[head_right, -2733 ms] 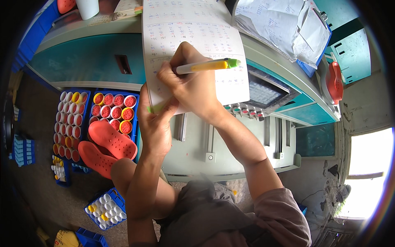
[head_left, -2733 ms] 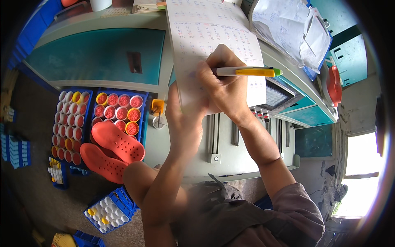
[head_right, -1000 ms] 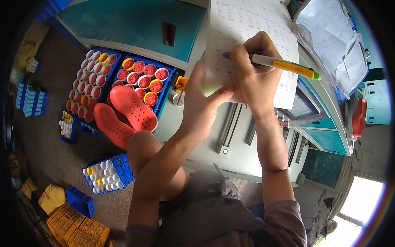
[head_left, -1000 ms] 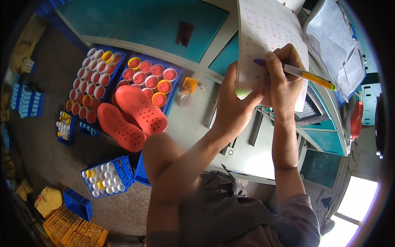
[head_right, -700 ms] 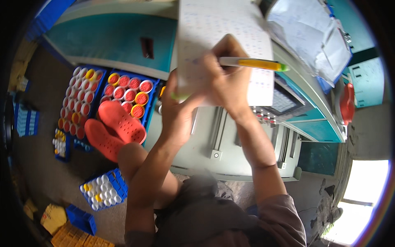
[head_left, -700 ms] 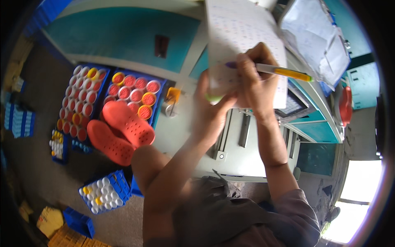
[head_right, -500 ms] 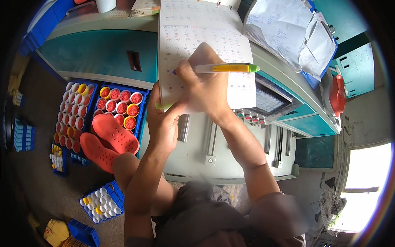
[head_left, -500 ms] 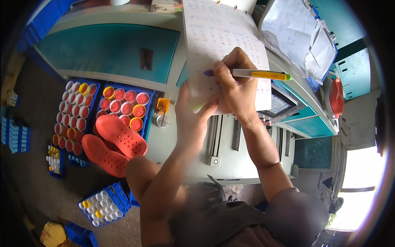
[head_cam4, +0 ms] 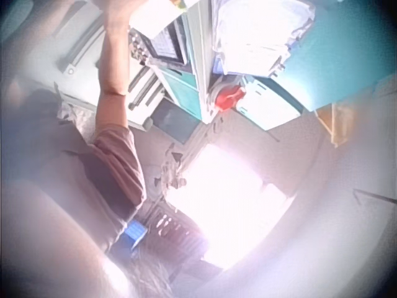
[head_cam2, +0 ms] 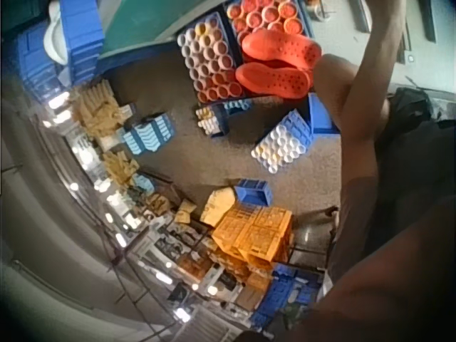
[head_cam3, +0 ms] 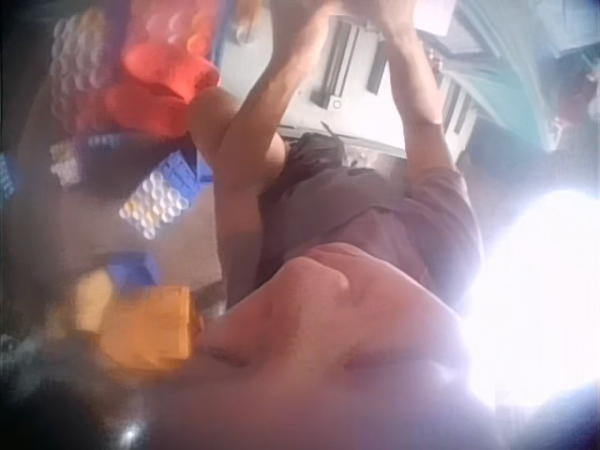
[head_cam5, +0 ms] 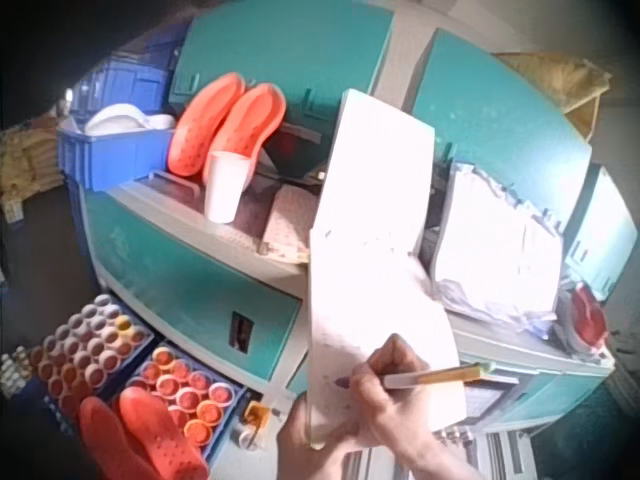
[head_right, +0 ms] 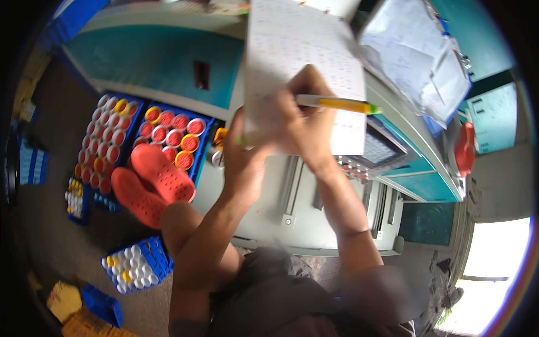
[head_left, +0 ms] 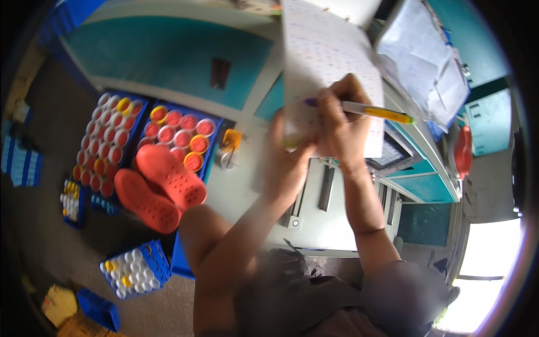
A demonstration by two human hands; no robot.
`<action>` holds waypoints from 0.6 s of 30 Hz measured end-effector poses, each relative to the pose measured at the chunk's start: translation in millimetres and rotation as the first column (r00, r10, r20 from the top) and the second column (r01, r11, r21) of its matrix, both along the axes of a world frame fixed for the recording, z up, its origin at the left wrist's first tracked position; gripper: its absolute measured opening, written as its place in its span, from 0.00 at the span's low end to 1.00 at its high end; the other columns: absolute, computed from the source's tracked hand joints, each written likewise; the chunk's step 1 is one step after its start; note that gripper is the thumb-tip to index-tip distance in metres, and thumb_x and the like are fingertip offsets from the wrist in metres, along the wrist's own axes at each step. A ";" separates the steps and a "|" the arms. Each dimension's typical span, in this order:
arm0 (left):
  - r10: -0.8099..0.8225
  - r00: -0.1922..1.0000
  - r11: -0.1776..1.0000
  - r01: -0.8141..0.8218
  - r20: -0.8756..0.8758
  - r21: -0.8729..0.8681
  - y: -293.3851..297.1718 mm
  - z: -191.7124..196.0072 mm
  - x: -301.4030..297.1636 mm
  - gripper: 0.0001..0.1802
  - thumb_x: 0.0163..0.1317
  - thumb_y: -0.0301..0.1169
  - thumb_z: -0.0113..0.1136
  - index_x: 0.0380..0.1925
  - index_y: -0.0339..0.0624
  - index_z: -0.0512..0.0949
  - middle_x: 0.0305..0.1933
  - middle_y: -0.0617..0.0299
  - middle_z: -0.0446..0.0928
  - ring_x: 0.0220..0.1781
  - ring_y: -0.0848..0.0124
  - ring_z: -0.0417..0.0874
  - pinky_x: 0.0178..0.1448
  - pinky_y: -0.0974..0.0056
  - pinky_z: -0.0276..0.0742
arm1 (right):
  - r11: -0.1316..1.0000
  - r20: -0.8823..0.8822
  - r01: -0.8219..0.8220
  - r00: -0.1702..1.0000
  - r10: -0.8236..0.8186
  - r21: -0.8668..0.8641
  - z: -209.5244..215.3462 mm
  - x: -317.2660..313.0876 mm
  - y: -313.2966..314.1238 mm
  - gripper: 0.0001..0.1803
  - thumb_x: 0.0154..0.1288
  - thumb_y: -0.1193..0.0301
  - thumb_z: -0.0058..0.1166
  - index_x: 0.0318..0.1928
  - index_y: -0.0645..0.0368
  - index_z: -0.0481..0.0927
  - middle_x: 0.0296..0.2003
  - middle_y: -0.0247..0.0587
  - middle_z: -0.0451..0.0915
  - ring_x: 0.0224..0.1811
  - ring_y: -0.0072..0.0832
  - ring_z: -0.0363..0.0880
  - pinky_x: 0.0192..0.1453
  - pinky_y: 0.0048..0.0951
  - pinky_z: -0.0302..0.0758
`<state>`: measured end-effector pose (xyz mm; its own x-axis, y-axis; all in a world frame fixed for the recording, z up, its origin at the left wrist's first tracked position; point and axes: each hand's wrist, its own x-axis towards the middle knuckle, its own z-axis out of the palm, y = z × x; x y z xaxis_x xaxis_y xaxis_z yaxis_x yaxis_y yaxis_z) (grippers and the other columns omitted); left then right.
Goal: The person wipes the surface of a pink slipper sole with a small cup, then places it on a drying rack. The person later picks up a pair of pink slipper soles, writes on a notepad, and places one sole on a digital scale before returning to the notepad.
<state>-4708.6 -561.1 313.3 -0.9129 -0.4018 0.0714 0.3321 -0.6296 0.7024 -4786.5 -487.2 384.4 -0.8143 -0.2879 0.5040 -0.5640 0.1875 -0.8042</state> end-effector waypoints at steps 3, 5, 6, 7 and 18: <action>-0.003 1.000 1.000 0.003 0.018 0.005 0.3 -0.7 0.6 0.35 0.57 0.15 0.62 0.67 0.37 0.68 0.59 0.59 0.77 0.60 0.70 0.79 0.65 0.64 0.77 | 0.998 -0.034 -0.020 0.999 0.022 0.059 -3.1 -1.4 3.2 0.09 0.68 0.80 0.58 0.30 0.61 0.73 0.25 0.29 0.74 0.27 0.15 0.71 0.34 0.20 0.73; 0.000 0.999 1.000 0.000 0.045 0.001 1.8 -1.2 2.4 0.35 0.57 0.14 0.61 0.68 0.36 0.67 0.60 0.58 0.76 0.60 0.69 0.79 0.65 0.63 0.77 | 0.992 -0.038 -0.014 0.999 0.018 0.124 -4.1 -3.2 4.2 0.08 0.68 0.80 0.58 0.32 0.62 0.73 0.26 0.32 0.76 0.30 0.18 0.79 0.36 0.21 0.76; -0.001 1.000 1.000 0.000 0.029 0.017 2.0 -1.6 3.3 0.35 0.58 0.14 0.61 0.68 0.36 0.67 0.60 0.58 0.76 0.61 0.69 0.79 0.66 0.63 0.77 | 0.986 -0.050 -0.017 0.998 0.025 0.164 -4.3 -3.7 4.7 0.08 0.68 0.80 0.58 0.32 0.62 0.73 0.26 0.33 0.77 0.31 0.19 0.81 0.38 0.22 0.78; -0.001 1.000 0.999 0.001 0.012 0.032 2.7 -1.4 3.7 0.35 0.59 0.14 0.60 0.68 0.36 0.67 0.60 0.57 0.76 0.61 0.69 0.79 0.66 0.62 0.77 | 0.992 -0.055 -0.012 0.998 0.019 0.126 -4.5 -4.2 4.2 0.09 0.66 0.77 0.60 0.31 0.63 0.73 0.24 0.36 0.77 0.27 0.22 0.79 0.34 0.26 0.76; -0.016 1.000 1.000 0.017 -0.002 0.023 2.6 -1.5 1.4 0.34 0.61 0.14 0.59 0.69 0.35 0.65 0.61 0.57 0.75 0.63 0.69 0.78 0.68 0.61 0.76 | 0.992 -0.029 0.012 1.000 -0.008 0.128 1.9 0.0 3.1 0.09 0.64 0.79 0.60 0.28 0.60 0.73 0.21 0.27 0.73 0.26 0.12 0.68 0.30 0.19 0.67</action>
<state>-4707.1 -558.5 311.8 -0.9193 -0.3883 0.0643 0.3231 -0.6511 0.6868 -4786.5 -484.1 386.3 -0.8031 -0.3437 0.4867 -0.5842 0.2935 -0.7567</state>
